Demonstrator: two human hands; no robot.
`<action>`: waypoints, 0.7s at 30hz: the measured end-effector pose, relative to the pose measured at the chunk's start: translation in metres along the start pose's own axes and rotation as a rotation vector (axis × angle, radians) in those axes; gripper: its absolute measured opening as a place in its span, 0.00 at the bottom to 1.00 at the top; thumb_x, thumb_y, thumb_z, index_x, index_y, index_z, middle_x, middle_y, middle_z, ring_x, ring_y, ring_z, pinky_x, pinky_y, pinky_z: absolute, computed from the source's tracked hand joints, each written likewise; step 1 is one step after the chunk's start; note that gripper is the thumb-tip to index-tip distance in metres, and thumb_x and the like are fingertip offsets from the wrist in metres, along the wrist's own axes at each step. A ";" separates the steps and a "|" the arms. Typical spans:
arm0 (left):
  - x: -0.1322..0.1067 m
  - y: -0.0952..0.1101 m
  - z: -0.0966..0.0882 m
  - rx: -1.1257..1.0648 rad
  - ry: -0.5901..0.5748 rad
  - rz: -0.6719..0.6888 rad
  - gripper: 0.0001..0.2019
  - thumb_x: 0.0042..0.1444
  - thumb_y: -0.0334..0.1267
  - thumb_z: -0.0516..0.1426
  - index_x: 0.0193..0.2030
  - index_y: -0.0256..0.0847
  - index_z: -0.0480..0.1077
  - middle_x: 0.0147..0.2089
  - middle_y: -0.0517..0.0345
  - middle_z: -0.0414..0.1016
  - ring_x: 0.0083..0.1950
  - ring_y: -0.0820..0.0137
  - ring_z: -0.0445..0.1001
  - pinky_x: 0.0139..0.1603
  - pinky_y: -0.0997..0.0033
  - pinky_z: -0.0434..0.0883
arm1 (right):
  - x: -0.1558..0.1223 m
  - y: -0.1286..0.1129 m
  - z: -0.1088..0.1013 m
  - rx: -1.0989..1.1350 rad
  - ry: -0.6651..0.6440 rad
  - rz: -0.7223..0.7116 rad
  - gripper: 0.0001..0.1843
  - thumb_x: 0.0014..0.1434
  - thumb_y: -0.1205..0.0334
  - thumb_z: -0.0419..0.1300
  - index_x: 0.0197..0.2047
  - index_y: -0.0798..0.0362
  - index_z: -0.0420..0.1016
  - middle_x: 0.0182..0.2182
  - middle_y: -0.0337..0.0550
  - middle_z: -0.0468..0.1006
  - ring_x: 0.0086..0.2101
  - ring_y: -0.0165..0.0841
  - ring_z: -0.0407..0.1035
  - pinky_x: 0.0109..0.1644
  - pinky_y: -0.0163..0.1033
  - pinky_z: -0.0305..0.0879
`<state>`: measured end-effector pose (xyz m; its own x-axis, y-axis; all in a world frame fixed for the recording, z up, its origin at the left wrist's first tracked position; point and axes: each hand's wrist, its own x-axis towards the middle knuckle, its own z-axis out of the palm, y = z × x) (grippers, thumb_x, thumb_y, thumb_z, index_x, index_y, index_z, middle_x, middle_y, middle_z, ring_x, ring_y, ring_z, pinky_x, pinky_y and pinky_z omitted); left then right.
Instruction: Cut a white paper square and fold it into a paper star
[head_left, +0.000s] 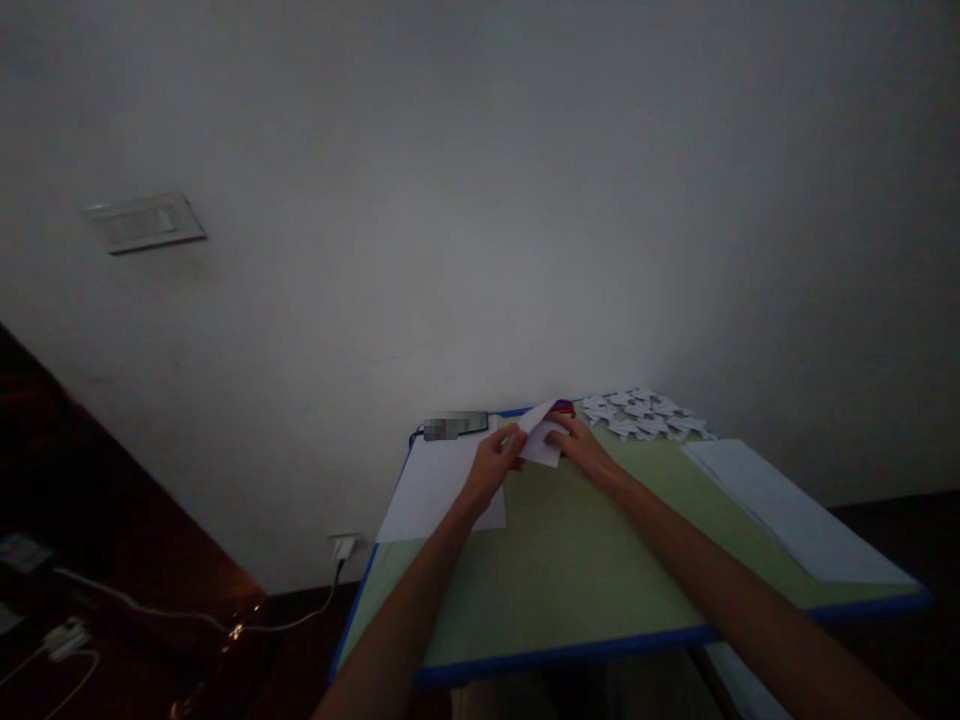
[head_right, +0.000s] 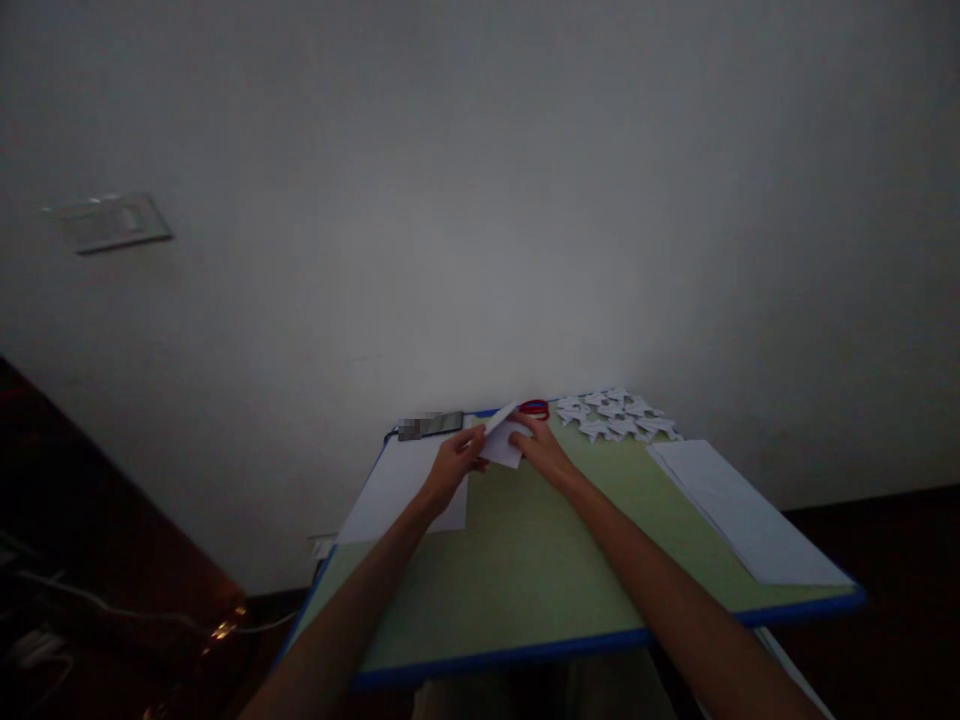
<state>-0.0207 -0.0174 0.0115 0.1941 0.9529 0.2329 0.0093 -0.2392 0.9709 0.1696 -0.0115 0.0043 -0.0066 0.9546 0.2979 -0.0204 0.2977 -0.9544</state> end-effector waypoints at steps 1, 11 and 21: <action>0.000 0.000 0.000 0.003 -0.003 0.010 0.36 0.46 0.58 0.72 0.56 0.33 0.78 0.45 0.46 0.82 0.35 0.69 0.77 0.32 0.72 0.75 | 0.000 0.000 0.000 -0.003 -0.003 -0.011 0.21 0.48 0.61 0.62 0.47 0.48 0.83 0.40 0.43 0.84 0.41 0.44 0.76 0.46 0.47 0.74; -0.003 0.006 0.000 -0.012 -0.087 0.051 0.35 0.50 0.51 0.71 0.62 0.36 0.75 0.55 0.41 0.79 0.44 0.63 0.78 0.35 0.69 0.77 | 0.000 -0.002 0.005 -0.052 -0.003 -0.056 0.24 0.55 0.44 0.67 0.50 0.49 0.83 0.41 0.47 0.86 0.38 0.43 0.78 0.39 0.45 0.74; 0.010 -0.011 -0.005 -0.023 0.081 0.078 0.27 0.55 0.59 0.65 0.46 0.33 0.79 0.41 0.47 0.81 0.35 0.68 0.76 0.32 0.71 0.76 | 0.000 0.003 0.001 -0.155 -0.012 -0.098 0.16 0.49 0.53 0.71 0.42 0.47 0.85 0.43 0.45 0.83 0.43 0.44 0.76 0.49 0.49 0.72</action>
<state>-0.0239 -0.0045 0.0032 0.1137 0.9436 0.3110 -0.0253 -0.3101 0.9504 0.1681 -0.0105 0.0016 -0.0244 0.9209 0.3890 0.1324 0.3886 -0.9118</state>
